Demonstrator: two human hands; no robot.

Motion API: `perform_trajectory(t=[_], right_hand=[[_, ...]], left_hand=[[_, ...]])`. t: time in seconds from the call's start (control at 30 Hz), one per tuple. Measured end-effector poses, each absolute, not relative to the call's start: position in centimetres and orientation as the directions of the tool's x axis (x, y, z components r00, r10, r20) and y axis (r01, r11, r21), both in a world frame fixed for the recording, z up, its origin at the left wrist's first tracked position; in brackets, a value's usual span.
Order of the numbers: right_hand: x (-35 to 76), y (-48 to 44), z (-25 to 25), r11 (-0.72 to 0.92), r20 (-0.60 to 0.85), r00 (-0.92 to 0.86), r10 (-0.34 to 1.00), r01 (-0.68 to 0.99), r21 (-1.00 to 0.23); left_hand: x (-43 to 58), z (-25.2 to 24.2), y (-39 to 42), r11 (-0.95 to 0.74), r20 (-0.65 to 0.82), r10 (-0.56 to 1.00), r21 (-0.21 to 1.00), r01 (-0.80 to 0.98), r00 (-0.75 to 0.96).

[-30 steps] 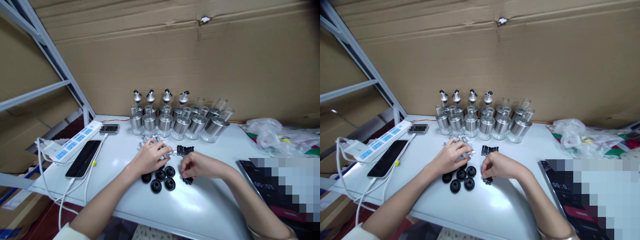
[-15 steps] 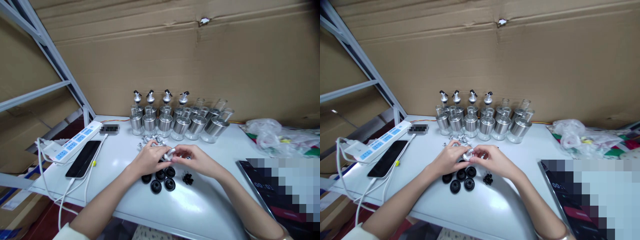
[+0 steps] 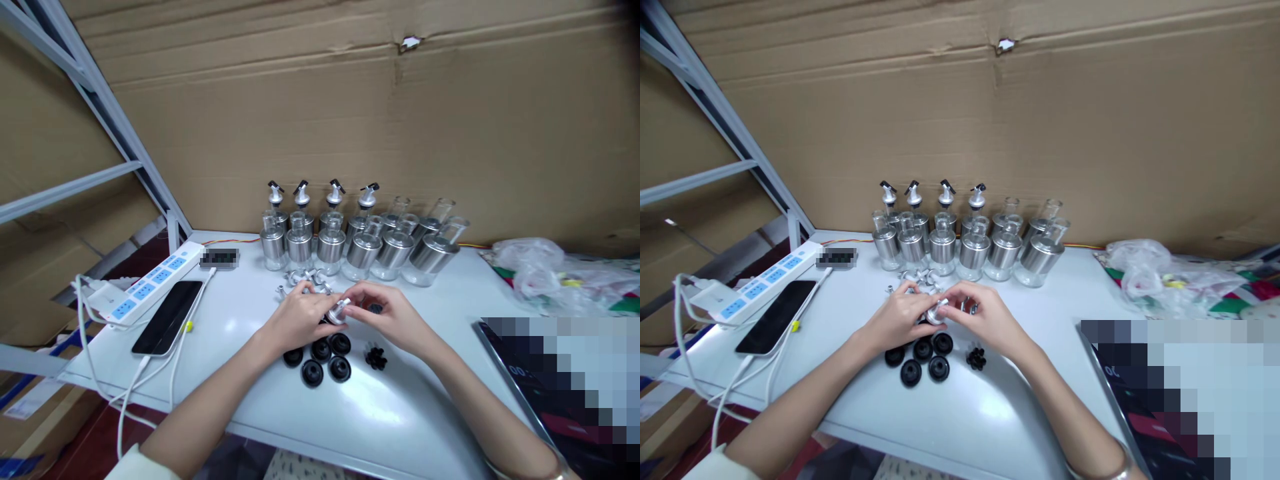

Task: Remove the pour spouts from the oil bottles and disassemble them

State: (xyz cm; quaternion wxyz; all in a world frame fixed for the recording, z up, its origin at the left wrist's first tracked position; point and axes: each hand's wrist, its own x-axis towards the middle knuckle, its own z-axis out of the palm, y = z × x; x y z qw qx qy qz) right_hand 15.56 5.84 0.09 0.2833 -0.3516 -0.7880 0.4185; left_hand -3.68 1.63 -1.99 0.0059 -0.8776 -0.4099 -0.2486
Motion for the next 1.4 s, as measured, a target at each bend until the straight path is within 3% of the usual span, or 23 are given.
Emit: perform_trajectory(t=[0.23, 0.43, 0.7, 0.93, 1.13, 1.4], right_hand=[[15.9, 5.8, 0.4, 0.418, 0.118, -0.629, 0.769, 0.354, -0.836], [15.9, 5.7, 0.5, 0.415, 0.093, -0.666, 0.740, 0.343, -0.843], [15.6, 5.5, 0.0, 0.387, 0.121, -0.655, 0.746, 0.279, -0.879], [15.3, 5.5, -0.2, 0.331, 0.042, -0.654, 0.756, 0.325, -0.886], [14.7, 4.9, -0.3, 0.524, 0.212, -0.538, 0.816, 0.533, -0.664], [13.0, 3.1, 0.7, 0.536, 0.294, -0.505, 0.811, 0.443, -0.718]], left_hand=[[-3.7, -2.3, 1.7, -0.679, 0.593, 0.663, 0.220, 0.700, 0.457], [-3.6, -2.7, 1.7, -0.657, 0.580, 0.692, 0.259, 0.708, 0.430], [-3.8, -2.1, 1.6, -0.727, 0.743, 0.536, 0.165, 0.666, 0.402], [-3.2, -2.6, 1.2, -0.701, 0.754, 0.585, 0.284, 0.655, 0.299], [-2.8, -2.1, 1.1, -0.637, 0.804, 0.547, 0.218, 0.739, 0.234], [-2.9, -1.9, 1.0, -0.618, 0.859, 0.458, 0.124, 0.776, 0.228]])
